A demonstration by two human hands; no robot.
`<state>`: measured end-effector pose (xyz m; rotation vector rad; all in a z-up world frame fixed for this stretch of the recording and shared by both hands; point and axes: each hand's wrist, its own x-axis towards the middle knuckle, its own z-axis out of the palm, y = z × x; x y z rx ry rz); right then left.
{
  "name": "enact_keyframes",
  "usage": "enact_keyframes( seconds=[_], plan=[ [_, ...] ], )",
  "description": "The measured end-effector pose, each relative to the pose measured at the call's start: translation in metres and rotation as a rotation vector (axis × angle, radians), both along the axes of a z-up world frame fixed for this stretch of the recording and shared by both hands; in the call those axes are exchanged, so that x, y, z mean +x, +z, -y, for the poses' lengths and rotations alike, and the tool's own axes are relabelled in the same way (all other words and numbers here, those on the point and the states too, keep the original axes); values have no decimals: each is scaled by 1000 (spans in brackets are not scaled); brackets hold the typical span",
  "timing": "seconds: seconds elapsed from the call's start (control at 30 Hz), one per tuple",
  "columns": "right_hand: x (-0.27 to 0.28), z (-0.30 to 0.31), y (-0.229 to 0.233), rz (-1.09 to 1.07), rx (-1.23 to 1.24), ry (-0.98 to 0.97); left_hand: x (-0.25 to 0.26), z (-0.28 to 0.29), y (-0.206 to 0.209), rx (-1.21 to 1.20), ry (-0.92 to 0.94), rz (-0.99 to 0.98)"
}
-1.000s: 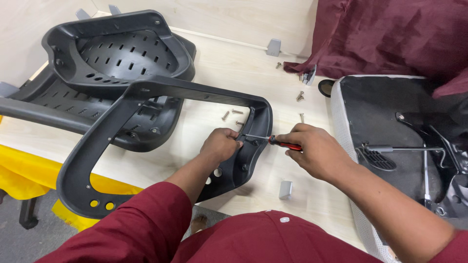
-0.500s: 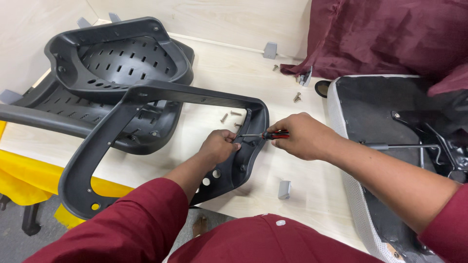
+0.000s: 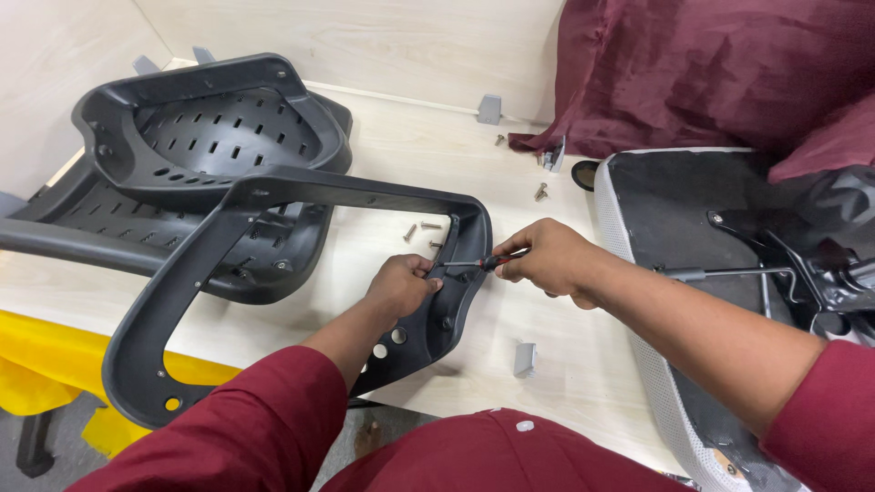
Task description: The person disassembles a black plastic chair frame from a seat using a screwdriver, then reattaches the frame to the seat by aligning holes and inserting screws. The person tightens the screws to secure the frame to the seat.
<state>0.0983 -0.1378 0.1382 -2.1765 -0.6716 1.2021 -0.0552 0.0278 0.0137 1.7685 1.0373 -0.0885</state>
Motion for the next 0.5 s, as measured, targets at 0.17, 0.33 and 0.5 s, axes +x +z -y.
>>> enact_keyframes(
  seconds=[0.17,0.33,0.5],
  plan=[
    [-9,8,0,-13,24,-18,2,-3,-4,-57,-13,5],
    [-24,26,-15,-64,38,-49,-1,1,-6,-28,-67,58],
    [-34,47,-38,-237,78,-167,-9,9,3,183,-142,-21]
  ],
)
